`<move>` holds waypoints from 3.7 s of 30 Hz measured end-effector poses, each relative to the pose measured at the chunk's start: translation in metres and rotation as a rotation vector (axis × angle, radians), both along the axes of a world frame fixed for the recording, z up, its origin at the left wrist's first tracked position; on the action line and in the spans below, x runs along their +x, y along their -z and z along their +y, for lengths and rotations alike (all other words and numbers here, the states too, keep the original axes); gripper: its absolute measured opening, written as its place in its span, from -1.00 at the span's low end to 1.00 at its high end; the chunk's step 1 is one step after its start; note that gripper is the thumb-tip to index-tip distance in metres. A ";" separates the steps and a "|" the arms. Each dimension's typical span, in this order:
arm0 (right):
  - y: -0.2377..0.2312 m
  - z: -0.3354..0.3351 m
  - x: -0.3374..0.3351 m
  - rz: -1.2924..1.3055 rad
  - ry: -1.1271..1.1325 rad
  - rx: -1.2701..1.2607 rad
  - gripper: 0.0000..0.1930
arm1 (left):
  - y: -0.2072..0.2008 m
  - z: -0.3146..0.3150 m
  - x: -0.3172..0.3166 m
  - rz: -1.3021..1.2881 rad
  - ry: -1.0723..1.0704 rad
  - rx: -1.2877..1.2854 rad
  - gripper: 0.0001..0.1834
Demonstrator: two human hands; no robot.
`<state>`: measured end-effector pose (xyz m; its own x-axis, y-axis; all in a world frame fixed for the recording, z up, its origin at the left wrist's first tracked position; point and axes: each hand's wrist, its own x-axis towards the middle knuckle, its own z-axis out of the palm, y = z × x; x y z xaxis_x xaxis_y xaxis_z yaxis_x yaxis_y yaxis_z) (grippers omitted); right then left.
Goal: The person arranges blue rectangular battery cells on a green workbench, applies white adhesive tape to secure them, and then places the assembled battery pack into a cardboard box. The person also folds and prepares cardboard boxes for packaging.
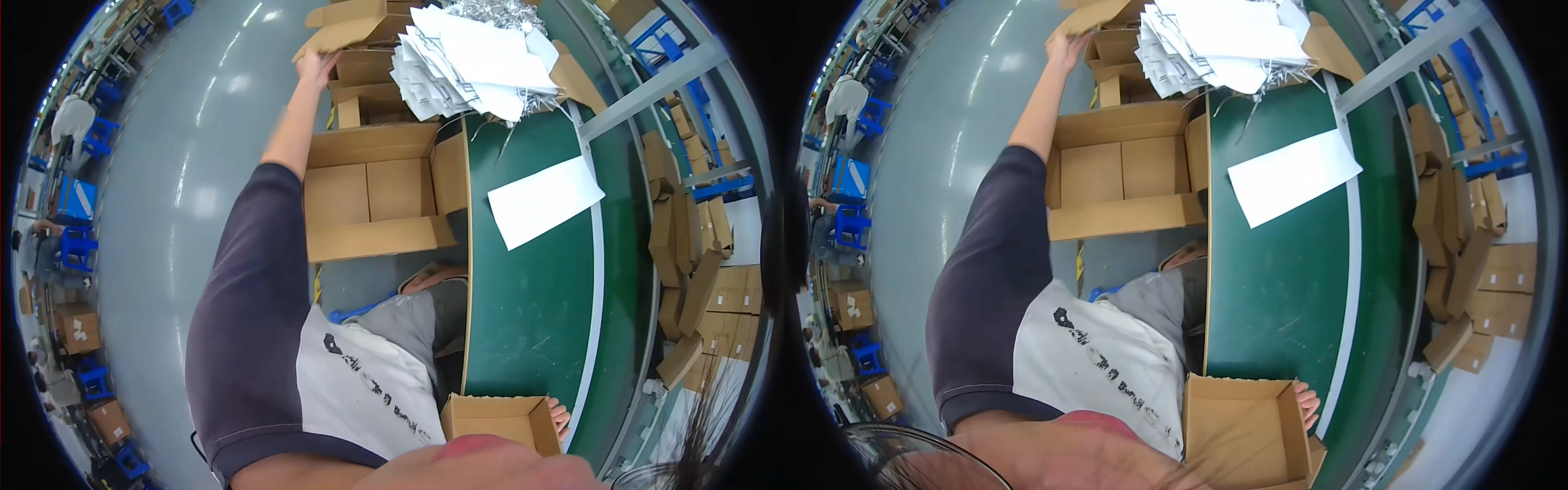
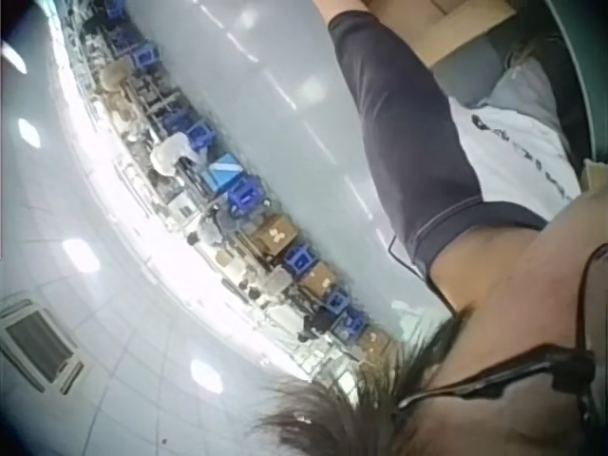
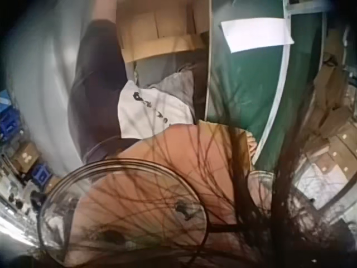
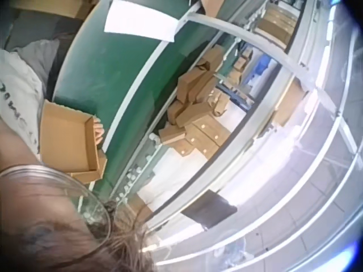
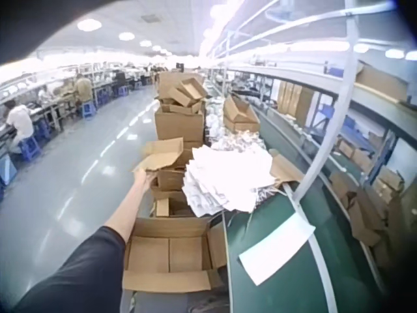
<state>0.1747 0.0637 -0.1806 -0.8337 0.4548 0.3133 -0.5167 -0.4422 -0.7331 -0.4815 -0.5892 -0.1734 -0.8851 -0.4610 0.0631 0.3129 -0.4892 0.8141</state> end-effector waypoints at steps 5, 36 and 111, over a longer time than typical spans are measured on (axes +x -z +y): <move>-0.003 -0.011 0.003 0.065 -0.047 0.091 -0.39 | 0.035 0.035 -0.020 -0.588 0.470 -0.326 -0.20; -0.106 -0.110 0.211 -1.568 1.297 1.781 -0.73 | -0.057 0.317 0.375 0.890 0.855 -1.237 -0.81; -0.133 -0.030 0.036 -0.071 0.671 0.535 -0.16 | -0.132 0.464 0.391 0.668 1.416 -0.590 -0.53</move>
